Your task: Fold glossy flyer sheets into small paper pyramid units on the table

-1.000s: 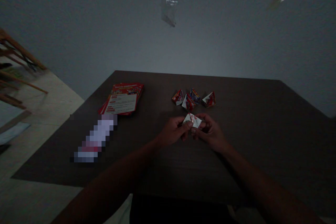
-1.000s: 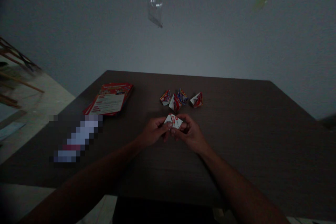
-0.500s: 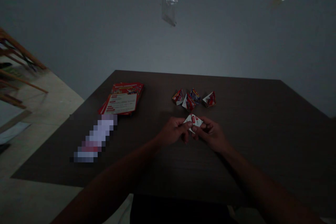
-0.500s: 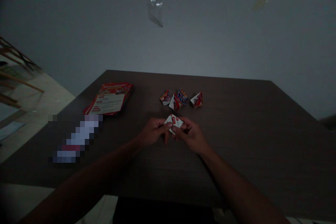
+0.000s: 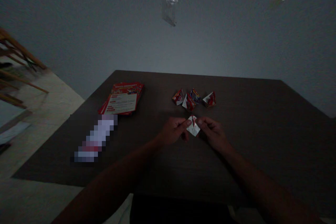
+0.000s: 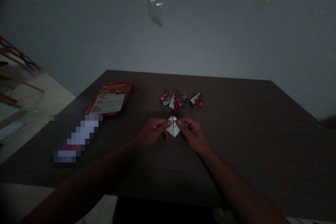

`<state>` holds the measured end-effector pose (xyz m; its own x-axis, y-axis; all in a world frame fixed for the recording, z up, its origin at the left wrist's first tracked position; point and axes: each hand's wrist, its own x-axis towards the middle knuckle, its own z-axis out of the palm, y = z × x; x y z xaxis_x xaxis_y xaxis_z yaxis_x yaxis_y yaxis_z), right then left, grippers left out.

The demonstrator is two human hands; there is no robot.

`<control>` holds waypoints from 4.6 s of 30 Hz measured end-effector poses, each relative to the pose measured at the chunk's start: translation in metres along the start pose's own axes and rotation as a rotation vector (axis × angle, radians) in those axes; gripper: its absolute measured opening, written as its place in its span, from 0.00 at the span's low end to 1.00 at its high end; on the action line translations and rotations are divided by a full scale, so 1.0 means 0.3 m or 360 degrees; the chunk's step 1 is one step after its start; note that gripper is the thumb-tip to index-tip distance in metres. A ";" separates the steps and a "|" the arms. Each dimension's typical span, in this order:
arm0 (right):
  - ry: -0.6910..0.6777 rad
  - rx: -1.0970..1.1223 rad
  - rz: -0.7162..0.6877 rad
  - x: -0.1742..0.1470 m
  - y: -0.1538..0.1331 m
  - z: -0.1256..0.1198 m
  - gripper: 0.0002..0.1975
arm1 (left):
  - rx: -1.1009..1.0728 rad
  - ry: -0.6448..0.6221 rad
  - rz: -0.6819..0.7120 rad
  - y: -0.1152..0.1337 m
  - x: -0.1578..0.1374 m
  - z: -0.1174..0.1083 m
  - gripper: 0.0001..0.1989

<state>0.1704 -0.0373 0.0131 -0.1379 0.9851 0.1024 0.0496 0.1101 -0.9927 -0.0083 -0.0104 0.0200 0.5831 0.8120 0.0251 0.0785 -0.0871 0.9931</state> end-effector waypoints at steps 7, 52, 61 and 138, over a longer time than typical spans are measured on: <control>0.0060 -0.0075 -0.0008 0.001 0.005 -0.002 0.15 | 0.0050 -0.0219 -0.0065 -0.009 -0.003 -0.002 0.22; 0.0221 -0.0224 -0.0007 -0.016 -0.005 0.006 0.14 | -0.0165 -0.0018 -0.0073 -0.016 0.012 0.023 0.14; 0.0265 -0.0218 -0.0023 -0.014 -0.007 0.011 0.15 | -0.0130 0.0031 -0.0088 -0.018 0.010 0.031 0.17; -0.0054 -0.0284 -0.0085 -0.021 -0.009 0.006 0.14 | -0.0158 -0.0200 -0.0088 -0.011 0.011 0.015 0.17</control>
<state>0.1694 -0.0440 0.0148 -0.1781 0.9726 0.1494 0.2156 0.1867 -0.9585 -0.0031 -0.0099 0.0163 0.6771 0.7349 -0.0383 0.0367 0.0182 0.9992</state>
